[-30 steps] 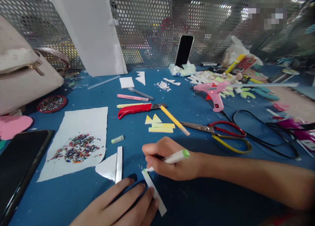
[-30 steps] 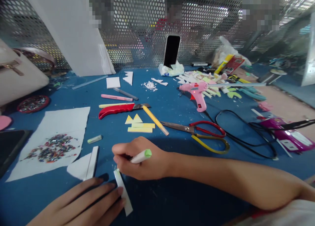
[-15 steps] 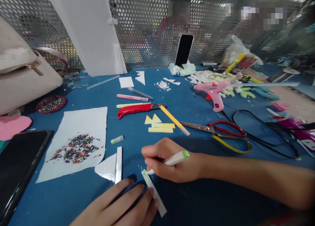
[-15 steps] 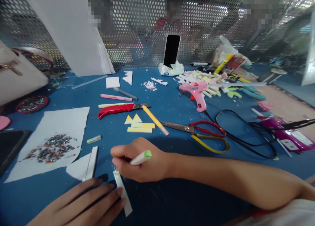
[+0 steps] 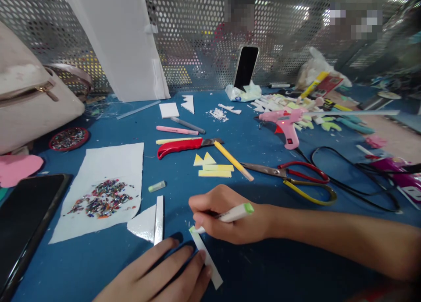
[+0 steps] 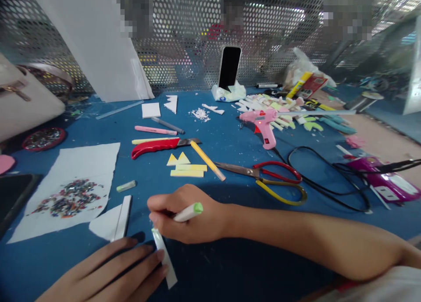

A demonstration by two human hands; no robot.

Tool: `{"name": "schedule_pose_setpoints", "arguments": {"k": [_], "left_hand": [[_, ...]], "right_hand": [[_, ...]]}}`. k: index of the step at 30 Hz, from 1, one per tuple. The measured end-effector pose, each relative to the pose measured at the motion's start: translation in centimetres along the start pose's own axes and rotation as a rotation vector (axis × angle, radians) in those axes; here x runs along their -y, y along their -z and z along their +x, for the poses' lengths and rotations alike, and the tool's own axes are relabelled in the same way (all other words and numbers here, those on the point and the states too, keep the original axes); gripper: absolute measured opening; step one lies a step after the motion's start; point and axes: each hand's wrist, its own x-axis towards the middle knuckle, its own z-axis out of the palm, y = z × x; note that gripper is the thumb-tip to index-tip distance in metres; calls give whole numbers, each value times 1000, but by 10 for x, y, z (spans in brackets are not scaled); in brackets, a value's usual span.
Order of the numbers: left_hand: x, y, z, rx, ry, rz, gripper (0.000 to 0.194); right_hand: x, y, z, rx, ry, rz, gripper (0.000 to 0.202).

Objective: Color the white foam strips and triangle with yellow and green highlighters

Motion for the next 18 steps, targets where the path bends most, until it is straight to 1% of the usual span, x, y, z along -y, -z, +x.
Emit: {"name": "schedule_pose_setpoints", "arguments": {"k": [3, 6, 9, 12, 16, 18], "left_hand": [[0, 1, -1, 10, -4, -2, 34], [1, 3, 1, 37, -21, 2, 36], [2, 5, 1, 38, -20, -1, 38], [2, 4, 1, 46, -16, 0, 36], [2, 1, 0, 36, -17, -2, 31], [1, 2, 0, 24, -4, -12, 31]], "right_hand": [[-1, -1, -1, 37, 38, 5, 30], [-1, -1, -1, -4, -14, -11, 27], [-1, -1, 0, 20, 26, 11, 30], [-1, -1, 1, -31, -22, 13, 27], [-1, -1, 0, -8, 1, 51, 29], [-2, -1, 0, -26, -18, 66, 29]]}}
